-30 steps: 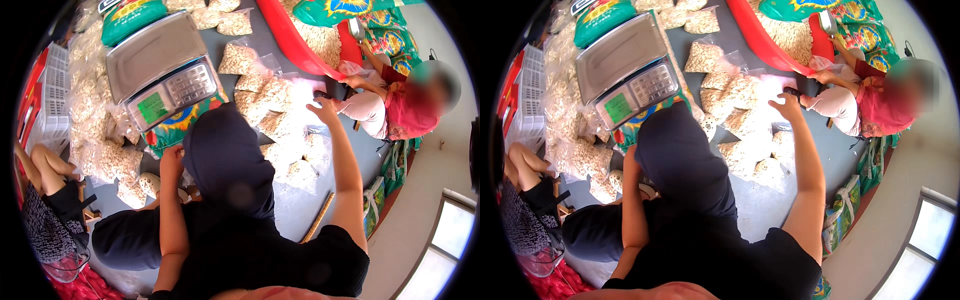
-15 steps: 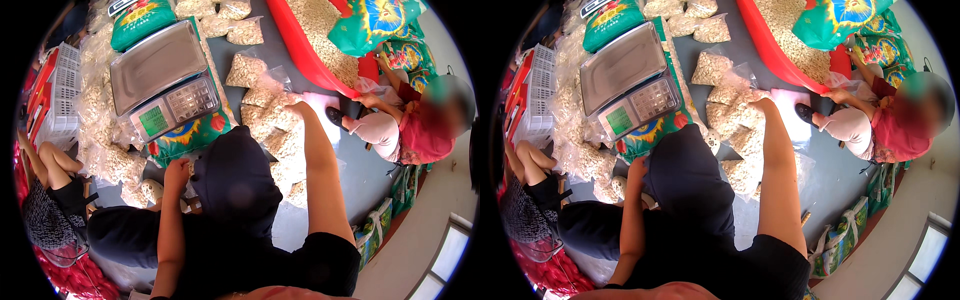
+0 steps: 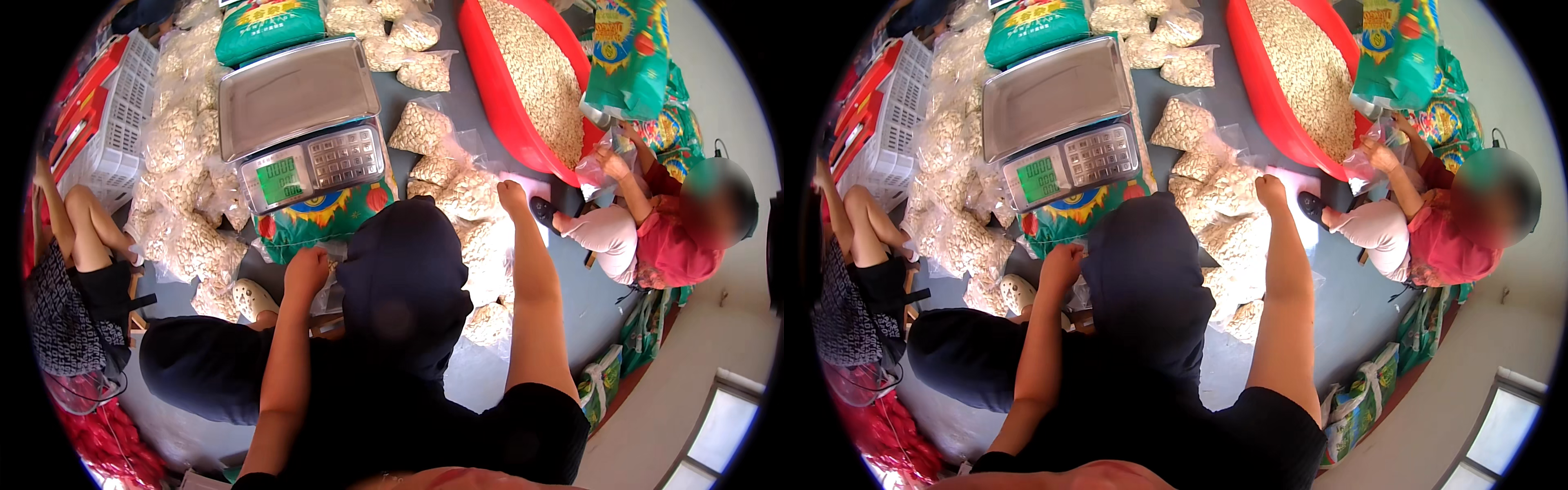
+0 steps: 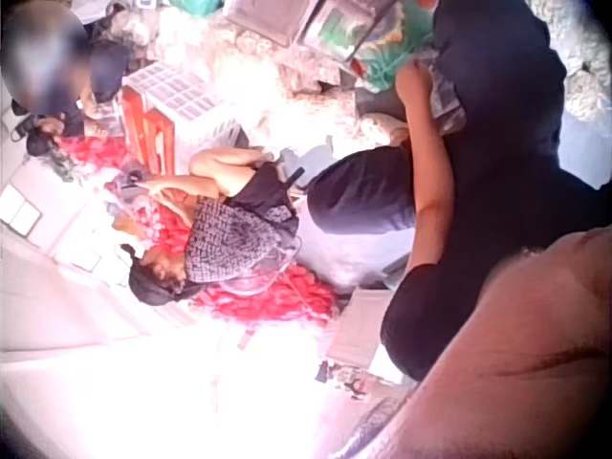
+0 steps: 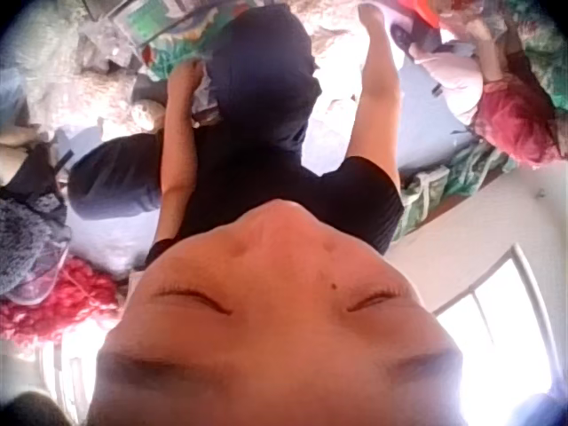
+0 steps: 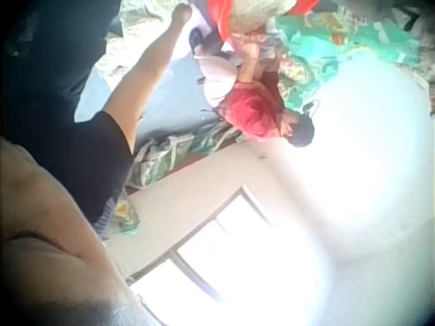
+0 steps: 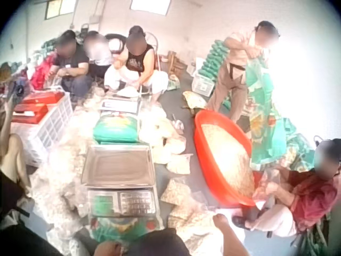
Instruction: The person scoops grains from a red basin into plastic bags, weighs each bag on a digital scale, and sets the filled bags aside. The process is repeated continuously with multiple bags.
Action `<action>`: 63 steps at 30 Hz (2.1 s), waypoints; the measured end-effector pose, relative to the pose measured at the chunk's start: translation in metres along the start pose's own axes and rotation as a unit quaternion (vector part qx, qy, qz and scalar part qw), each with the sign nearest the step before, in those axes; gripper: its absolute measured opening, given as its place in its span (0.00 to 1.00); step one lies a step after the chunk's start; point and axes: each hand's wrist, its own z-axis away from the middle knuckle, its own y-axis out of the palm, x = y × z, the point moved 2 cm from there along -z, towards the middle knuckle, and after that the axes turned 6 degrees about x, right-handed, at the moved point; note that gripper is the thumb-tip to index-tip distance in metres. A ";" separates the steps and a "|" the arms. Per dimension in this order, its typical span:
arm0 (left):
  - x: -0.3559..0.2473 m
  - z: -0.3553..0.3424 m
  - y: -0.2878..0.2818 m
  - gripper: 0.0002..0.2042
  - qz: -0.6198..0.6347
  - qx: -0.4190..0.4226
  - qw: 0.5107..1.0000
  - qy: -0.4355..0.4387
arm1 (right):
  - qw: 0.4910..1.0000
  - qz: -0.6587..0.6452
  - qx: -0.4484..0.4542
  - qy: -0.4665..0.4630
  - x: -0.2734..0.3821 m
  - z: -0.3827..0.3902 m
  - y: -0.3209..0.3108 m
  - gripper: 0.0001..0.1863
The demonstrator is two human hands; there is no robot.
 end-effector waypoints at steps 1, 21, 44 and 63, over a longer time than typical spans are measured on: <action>-0.001 0.002 -0.003 0.10 -0.002 -0.014 1.000 -0.005 | 1.000 -0.007 0.002 -0.013 0.011 0.001 -0.011 0.16; -0.010 0.009 -0.010 0.10 0.039 0.024 0.998 -0.038 | 0.737 -0.630 0.069 -0.237 0.446 0.029 -0.153 0.15; -0.012 0.004 -0.008 0.13 0.073 0.046 0.996 -0.009 | 0.908 0.210 -0.038 -0.362 0.500 0.028 -0.063 0.14; -0.003 0.009 -0.009 0.13 0.071 0.056 0.996 -0.019 | 0.829 -0.392 0.399 -0.004 0.521 -0.013 -0.008 0.19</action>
